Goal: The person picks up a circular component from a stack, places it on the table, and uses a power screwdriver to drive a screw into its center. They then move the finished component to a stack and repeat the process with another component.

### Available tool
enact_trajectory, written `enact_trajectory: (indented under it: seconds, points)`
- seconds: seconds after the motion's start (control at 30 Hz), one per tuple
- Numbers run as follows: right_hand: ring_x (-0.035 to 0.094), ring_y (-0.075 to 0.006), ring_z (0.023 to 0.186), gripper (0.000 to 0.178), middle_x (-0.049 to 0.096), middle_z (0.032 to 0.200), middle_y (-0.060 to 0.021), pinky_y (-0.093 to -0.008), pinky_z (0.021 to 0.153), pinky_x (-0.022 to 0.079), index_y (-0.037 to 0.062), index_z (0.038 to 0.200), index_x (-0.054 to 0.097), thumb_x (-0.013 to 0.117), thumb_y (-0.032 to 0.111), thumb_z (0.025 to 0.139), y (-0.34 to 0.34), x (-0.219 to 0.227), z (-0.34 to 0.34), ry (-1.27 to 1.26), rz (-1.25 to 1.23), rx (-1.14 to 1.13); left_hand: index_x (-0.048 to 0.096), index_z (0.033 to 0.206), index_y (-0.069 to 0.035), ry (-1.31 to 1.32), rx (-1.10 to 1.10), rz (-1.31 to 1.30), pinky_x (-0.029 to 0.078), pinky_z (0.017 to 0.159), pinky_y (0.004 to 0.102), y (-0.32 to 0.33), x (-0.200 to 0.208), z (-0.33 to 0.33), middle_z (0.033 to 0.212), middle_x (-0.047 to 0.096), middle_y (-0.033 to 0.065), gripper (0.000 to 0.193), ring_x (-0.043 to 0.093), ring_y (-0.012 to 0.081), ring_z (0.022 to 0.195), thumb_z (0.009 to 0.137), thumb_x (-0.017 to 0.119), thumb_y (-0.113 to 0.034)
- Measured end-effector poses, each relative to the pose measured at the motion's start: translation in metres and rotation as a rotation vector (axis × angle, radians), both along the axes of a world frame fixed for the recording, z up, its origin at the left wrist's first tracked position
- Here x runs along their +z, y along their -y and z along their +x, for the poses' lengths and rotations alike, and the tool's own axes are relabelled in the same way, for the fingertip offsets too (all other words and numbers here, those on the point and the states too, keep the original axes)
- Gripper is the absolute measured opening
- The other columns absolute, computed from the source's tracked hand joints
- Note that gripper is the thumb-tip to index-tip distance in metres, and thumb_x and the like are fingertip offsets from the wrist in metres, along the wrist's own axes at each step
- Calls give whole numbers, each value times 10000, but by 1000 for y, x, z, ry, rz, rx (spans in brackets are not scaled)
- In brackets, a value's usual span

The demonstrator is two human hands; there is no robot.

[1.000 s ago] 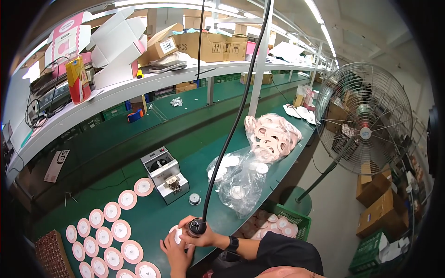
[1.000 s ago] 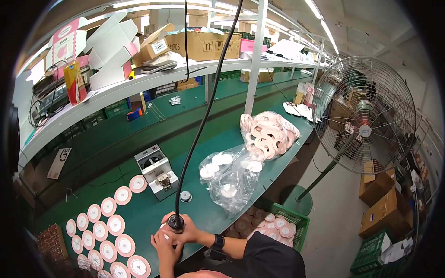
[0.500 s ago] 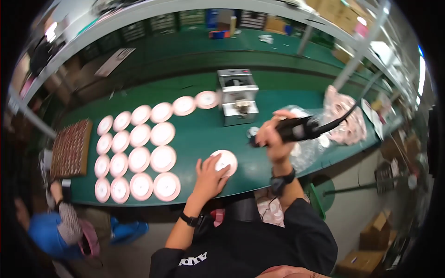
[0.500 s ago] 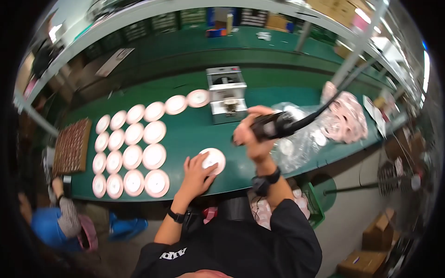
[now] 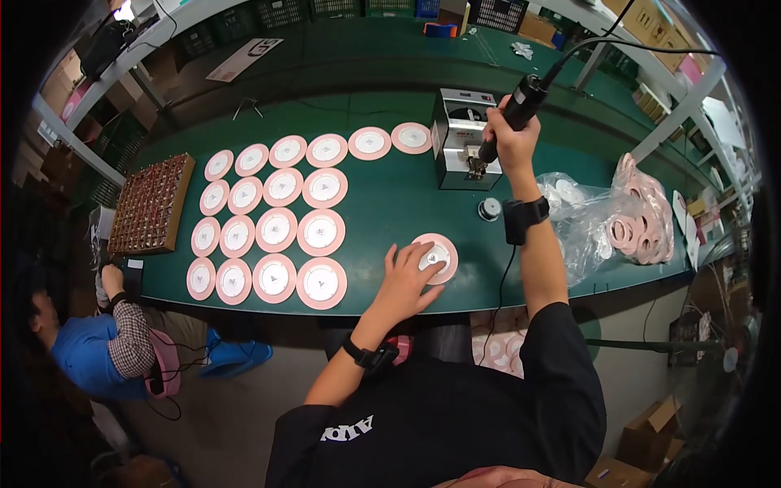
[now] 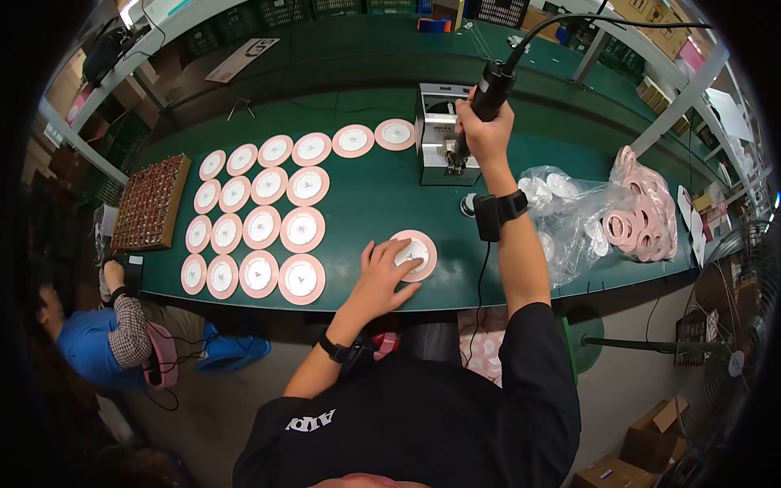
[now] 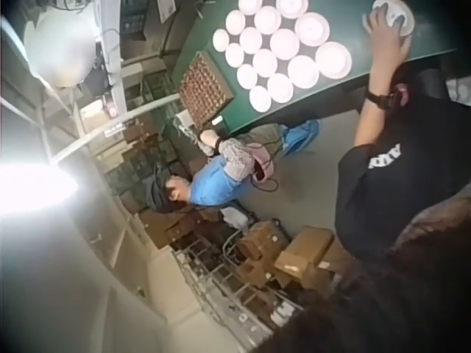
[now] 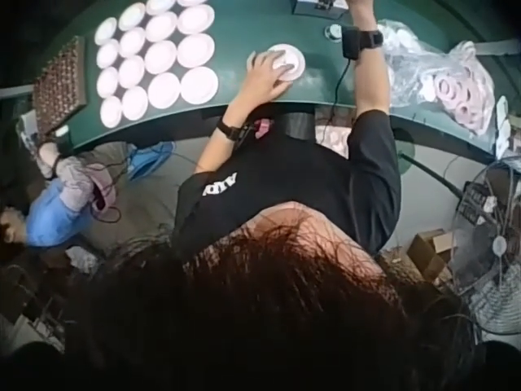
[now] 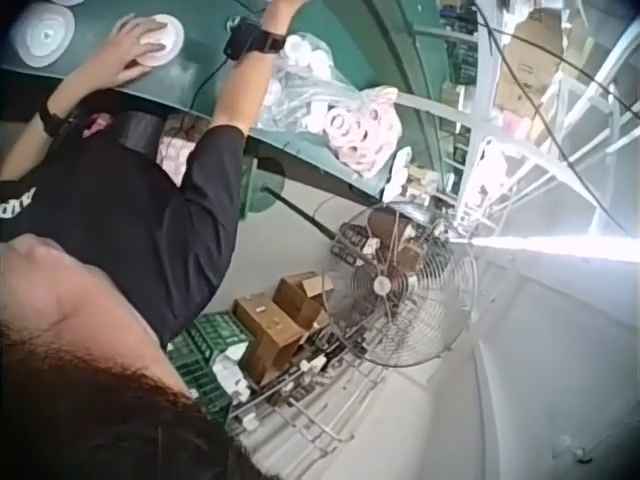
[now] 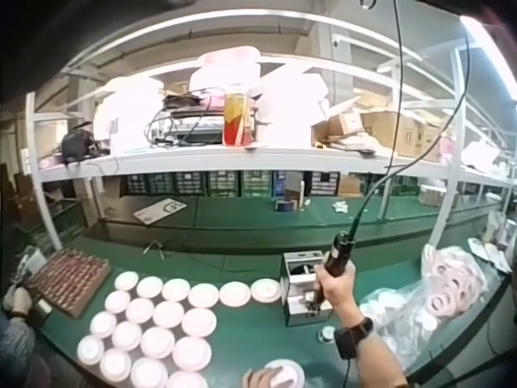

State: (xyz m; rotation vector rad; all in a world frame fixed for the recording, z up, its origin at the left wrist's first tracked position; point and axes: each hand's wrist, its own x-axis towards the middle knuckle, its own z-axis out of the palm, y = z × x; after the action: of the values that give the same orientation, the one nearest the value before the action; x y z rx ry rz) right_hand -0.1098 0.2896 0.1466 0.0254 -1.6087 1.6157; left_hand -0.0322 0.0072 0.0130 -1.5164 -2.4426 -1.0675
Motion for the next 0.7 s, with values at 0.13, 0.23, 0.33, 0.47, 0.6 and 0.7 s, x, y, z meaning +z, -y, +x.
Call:
enact_trajectory:
  seconds: [0.13,0.23,0.33,0.47,0.6,0.7]
  points:
    - [502,-130,503,204,514,687,-43,-299,509,455,33,1039,520,647,2,883,32,4,43,-8,-122,109,709,1142,-170,33,36,-10,223,1134,624,-6,-5,-7,1432,487,112,356,410,343,1344,802,756,-265]
    - [486,-136,507,257,511,710,-51,-317,523,467,38,1103,480,618,0,890,67,-12,85,-98,-124,254,716,1143,-177,57,43,-24,219,1134,629,-4,-12,-6,1435,485,106,361,408,343,1345,796,766,-263]
    - [484,-140,518,309,509,736,-56,-328,538,474,32,1157,440,592,-12,891,92,-37,109,-45,-45,233,723,1143,-183,42,21,9,218,1133,632,-6,-11,-11,1437,482,98,361,407,342,1346,793,772,-254]
    - [476,-139,513,301,516,735,-61,-322,543,471,21,1155,442,582,-8,889,103,-54,116,39,11,173,729,1127,-168,54,20,4,206,1139,632,-5,-10,-9,1435,476,108,340,390,347,1359,798,755,-251]
    - [468,-138,506,292,513,714,-64,-313,544,466,15,1147,441,568,-11,885,103,-56,114,63,-5,167,727,1111,-159,56,34,20,201,1143,635,-4,-10,-8,1433,475,104,328,393,338,1360,797,757,-246]
    - [459,-140,494,293,500,697,-60,-315,528,458,20,1145,440,569,-6,883,105,-52,115,44,-43,182,722,1065,-132,62,43,111,246,1123,590,-2,-8,-8,1347,532,87,306,464,308,1277,779,774,-229]
